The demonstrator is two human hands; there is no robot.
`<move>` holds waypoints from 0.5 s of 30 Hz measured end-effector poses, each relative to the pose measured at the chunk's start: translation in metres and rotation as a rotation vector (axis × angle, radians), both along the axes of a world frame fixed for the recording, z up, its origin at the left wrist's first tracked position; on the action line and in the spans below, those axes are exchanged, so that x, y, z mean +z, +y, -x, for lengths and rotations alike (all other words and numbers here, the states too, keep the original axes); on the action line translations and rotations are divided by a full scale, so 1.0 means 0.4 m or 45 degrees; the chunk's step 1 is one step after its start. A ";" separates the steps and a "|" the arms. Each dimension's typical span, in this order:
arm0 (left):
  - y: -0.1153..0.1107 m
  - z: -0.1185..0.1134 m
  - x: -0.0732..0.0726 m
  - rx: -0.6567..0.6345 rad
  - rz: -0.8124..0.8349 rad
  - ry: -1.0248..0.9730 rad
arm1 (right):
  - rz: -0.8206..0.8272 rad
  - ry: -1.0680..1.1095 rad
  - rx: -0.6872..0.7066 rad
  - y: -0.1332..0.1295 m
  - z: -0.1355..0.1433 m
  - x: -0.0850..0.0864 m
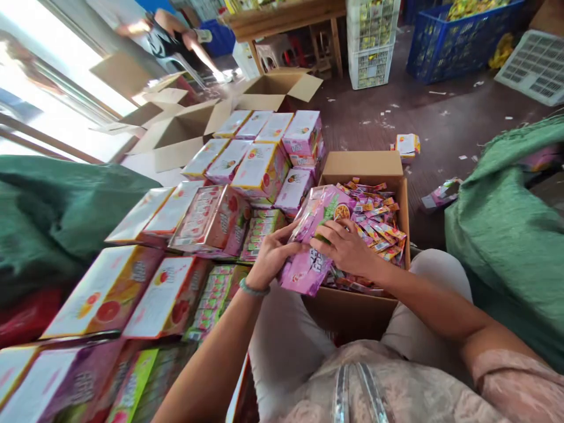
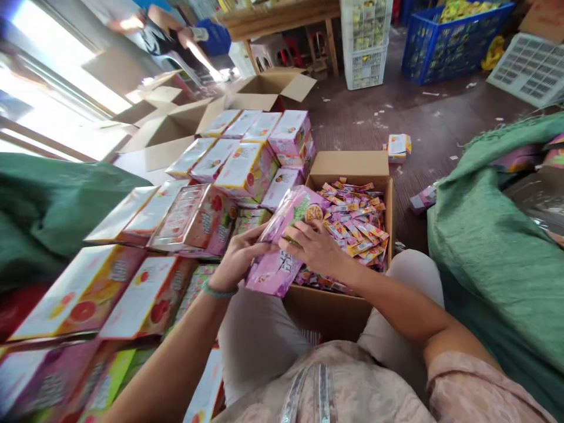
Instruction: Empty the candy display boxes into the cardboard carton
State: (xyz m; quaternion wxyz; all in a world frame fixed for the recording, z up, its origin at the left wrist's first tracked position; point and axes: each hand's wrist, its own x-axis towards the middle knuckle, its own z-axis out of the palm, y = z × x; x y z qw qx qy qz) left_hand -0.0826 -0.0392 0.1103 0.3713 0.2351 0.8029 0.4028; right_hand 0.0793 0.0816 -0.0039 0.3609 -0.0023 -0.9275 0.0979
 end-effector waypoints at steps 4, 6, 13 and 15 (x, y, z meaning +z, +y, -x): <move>0.072 -0.018 -0.117 -0.001 0.029 -0.315 | -0.101 -0.186 -0.002 0.047 -0.016 -0.039; 0.072 -0.011 -0.169 0.019 0.067 -0.387 | -0.093 -0.317 0.067 0.063 -0.016 -0.055; 0.078 0.043 -0.262 0.102 0.241 -0.528 | 0.049 -0.639 0.272 0.097 -0.006 -0.065; 0.076 0.064 -0.264 0.072 0.279 -0.586 | 0.093 -0.629 0.336 0.095 -0.009 -0.049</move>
